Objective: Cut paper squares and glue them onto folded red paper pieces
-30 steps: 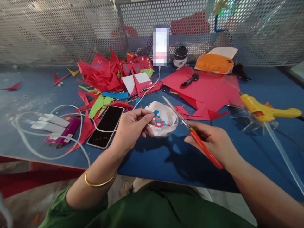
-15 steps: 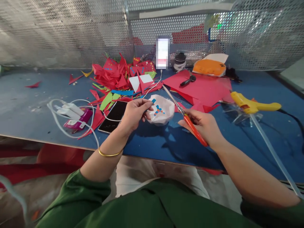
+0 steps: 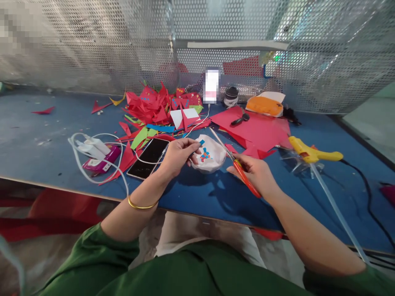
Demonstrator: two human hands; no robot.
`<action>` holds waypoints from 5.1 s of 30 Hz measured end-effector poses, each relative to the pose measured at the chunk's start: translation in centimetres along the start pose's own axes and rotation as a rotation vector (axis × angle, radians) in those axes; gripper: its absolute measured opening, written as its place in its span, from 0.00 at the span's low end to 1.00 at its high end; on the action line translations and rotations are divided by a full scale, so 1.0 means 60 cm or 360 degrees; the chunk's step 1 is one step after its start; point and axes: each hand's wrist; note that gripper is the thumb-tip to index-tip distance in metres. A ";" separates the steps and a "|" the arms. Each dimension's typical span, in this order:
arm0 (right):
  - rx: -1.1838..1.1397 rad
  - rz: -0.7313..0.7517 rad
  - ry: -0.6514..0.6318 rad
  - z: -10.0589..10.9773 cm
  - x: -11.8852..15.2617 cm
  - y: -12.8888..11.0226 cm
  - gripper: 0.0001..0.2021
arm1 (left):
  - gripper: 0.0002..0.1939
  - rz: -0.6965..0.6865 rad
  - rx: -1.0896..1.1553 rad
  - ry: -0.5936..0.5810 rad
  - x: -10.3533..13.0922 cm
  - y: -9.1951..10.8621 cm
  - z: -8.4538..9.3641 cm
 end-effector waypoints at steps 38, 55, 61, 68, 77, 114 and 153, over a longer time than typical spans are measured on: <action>0.0019 0.0032 -0.0021 -0.004 0.000 0.017 0.24 | 0.07 -0.0020 -0.0078 -0.0018 -0.002 -0.001 -0.002; -0.0023 -0.0305 -0.0350 0.012 0.010 -0.002 0.25 | 0.09 0.0142 0.0024 0.0023 0.000 -0.002 0.002; -0.0033 -0.0326 -0.0488 0.023 0.012 -0.021 0.27 | 0.09 0.0261 -0.0018 0.0074 0.001 0.008 0.002; 0.0108 -0.0178 -0.0435 0.025 0.012 -0.024 0.23 | 0.07 0.0300 -0.0132 0.0118 0.005 0.018 0.005; 0.0164 -0.0133 -0.0463 0.024 0.011 -0.030 0.22 | 0.05 0.0393 -0.0180 0.0133 0.007 0.028 0.002; 0.0032 -0.0078 -0.0491 0.015 0.015 -0.033 0.17 | 0.05 0.0368 -0.0208 0.0041 0.008 0.022 -0.003; 0.0210 -0.0103 -0.0515 0.029 0.014 -0.034 0.26 | 0.06 0.0456 -0.0106 0.0025 0.009 0.026 -0.001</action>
Point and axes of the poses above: each hand's wrist, its own x-axis away from the middle knuckle, its own z-axis out of the back of the hand, y = z × x, and after that the axes turned 2 degrees about y, right-handed
